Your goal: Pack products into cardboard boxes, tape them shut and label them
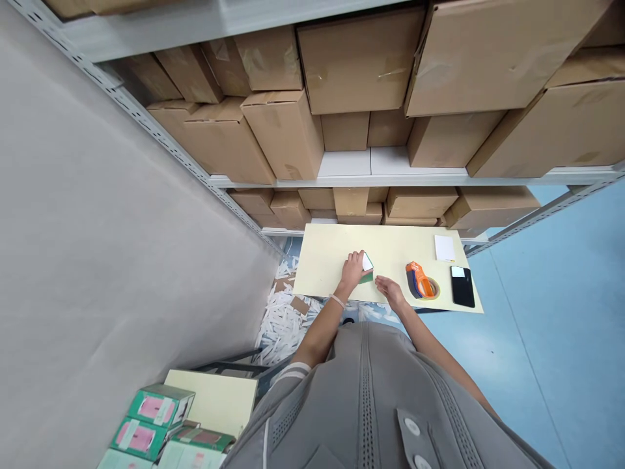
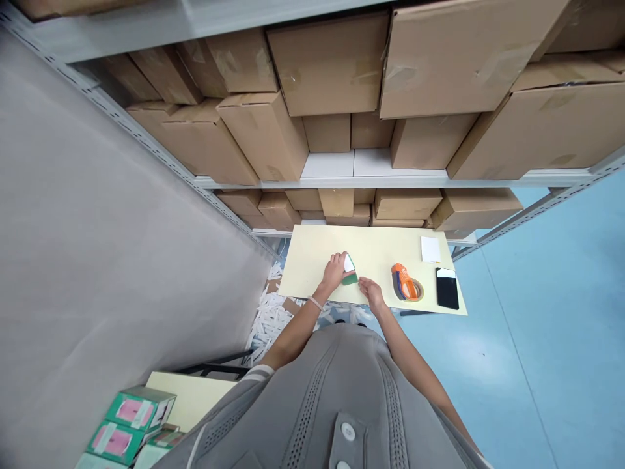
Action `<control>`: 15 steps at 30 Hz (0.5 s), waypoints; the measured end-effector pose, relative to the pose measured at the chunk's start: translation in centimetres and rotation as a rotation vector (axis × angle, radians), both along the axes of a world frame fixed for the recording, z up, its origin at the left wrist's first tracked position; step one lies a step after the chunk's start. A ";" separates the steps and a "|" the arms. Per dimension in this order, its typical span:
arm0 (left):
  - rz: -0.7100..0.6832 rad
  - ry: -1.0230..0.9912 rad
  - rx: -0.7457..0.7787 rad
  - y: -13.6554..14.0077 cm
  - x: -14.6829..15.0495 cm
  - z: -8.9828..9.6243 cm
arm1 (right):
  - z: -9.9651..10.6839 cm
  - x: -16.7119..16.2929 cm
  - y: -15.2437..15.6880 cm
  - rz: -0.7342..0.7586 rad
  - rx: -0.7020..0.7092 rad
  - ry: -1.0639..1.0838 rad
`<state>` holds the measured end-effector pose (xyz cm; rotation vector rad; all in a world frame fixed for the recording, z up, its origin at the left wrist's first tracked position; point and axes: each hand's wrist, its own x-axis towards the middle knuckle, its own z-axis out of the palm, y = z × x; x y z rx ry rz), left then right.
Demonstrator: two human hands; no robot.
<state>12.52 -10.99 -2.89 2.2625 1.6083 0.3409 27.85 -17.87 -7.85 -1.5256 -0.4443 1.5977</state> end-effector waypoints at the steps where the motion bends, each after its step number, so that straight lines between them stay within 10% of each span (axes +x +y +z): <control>1: 0.037 -0.062 -0.019 0.1 -0.4 -0.1 | -0.2 0.0 -0.4 0.047 -0.057 0.027; 6: 0.312 -0.580 -0.091 0.4 -2.3 -0.5 | -0.4 -1.2 -1.8 0.216 -0.140 0.152; 15: 0.502 -1.342 -0.442 -1.6 -4.2 -1.7 | 4.7 -0.7 1.1 0.004 0.327 0.460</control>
